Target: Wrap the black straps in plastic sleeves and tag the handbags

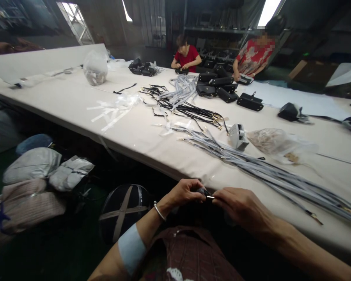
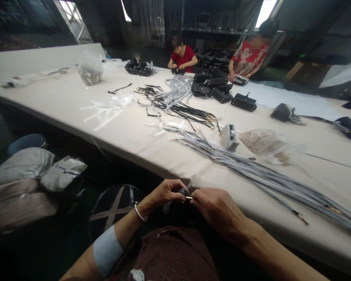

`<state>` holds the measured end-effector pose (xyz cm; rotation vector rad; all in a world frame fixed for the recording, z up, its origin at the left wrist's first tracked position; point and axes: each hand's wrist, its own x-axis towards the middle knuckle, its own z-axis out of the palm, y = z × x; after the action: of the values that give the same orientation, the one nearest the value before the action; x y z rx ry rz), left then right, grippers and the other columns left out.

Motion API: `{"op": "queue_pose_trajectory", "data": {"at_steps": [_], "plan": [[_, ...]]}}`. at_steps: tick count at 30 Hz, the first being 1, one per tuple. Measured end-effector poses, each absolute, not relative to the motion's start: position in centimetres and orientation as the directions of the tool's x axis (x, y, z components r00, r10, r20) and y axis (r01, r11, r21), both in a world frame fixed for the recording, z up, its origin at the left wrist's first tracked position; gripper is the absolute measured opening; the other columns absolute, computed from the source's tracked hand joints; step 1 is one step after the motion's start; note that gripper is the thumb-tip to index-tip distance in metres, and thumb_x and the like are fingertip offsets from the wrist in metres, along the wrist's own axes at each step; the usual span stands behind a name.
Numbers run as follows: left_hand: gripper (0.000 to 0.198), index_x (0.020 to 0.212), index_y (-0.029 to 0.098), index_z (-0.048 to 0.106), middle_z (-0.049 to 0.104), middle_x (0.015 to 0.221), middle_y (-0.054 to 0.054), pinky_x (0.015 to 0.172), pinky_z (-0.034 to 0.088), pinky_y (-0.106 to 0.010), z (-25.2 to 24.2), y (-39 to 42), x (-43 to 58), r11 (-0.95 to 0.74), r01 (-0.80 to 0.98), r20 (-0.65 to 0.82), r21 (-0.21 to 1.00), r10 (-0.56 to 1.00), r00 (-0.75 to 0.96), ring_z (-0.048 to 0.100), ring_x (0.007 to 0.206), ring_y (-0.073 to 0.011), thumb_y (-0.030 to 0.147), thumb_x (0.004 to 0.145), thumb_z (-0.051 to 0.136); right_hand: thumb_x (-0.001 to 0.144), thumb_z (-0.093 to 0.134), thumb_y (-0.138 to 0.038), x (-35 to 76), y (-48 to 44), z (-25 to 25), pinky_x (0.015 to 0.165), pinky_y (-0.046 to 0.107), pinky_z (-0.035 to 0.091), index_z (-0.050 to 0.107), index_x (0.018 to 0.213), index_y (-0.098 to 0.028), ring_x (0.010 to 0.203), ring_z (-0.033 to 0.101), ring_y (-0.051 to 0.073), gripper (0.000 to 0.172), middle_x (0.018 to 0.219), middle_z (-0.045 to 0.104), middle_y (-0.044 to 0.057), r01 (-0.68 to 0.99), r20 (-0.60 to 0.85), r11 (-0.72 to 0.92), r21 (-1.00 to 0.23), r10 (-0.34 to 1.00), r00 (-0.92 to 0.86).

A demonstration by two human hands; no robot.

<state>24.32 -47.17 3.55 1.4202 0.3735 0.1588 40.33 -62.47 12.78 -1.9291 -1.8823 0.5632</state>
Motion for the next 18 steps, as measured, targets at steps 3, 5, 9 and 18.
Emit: {"op": "queue_pose_trajectory", "data": {"at_steps": [3, 5, 9, 18], "plan": [[0.030, 0.107, 0.017, 0.070, 0.073, 0.092, -0.004, 0.077, 0.051, -0.023, 3.7, -47.1, 24.1, -0.268, 0.007, 0.085, 0.963, 0.330, 0.940, 0.067, 0.083, -0.0159, 0.029, 0.079, 0.075, 0.088, 0.061, -0.044, 40.6, -61.7, 13.0, 0.058, 0.025, 0.038, 0.066, 0.082, -0.017, 0.062, 0.056, 0.014, 0.028, 0.072, 0.066, 0.002, 0.482, -0.334, -0.398, -0.781, 0.917, 0.216], [0.042, 0.124, 0.019, 0.063, 0.072, 0.108, -0.007, 0.085, 0.052, -0.025, 3.9, -47.2, 23.9, -0.445, -0.073, 0.214, 0.893, 0.275, 0.938, 0.068, 0.094, -0.0183, 0.032, 0.085, 0.071, 0.081, 0.067, -0.053, 40.9, -61.4, 12.6, 0.050, 0.022, 0.031, 0.062, 0.077, -0.015, 0.052, 0.047, 0.009, 0.038, 0.067, 0.061, 0.000, 0.157, -0.507, -0.549, -0.821, 0.827, 0.244], [0.045, 0.137, 0.019, 0.050, 0.070, 0.113, -0.010, 0.093, 0.052, -0.031, 4.4, -47.6, 23.7, -0.647, -0.113, 0.306, 0.754, 0.194, 0.932, 0.067, 0.102, -0.0206, 0.035, 0.096, 0.056, 0.077, 0.073, -0.057, 40.5, -61.6, 11.2, 0.046, 0.018, 0.022, 0.061, 0.086, -0.014, 0.046, 0.036, 0.004, 0.046, 0.065, 0.058, -0.002, -0.221, -0.619, -0.597, -0.771, 0.785, 0.039], [0.092, 0.150, 0.021, 0.028, 0.041, 0.148, -0.019, 0.112, 0.041, -0.043, 5.2, -48.3, 23.3, -0.553, -0.263, 0.474, 0.791, 0.281, 0.835, 0.042, 0.137, -0.0299, 0.052, 0.076, 0.075, 0.086, 0.068, -0.051, 39.1, -61.8, 10.9, 0.042, 0.020, 0.016, 0.061, 0.078, -0.014, 0.042, 0.020, 0.004, 0.038, 0.048, 0.037, -0.008, -0.408, -0.532, -0.514, -0.755, 0.843, -0.079]]}}
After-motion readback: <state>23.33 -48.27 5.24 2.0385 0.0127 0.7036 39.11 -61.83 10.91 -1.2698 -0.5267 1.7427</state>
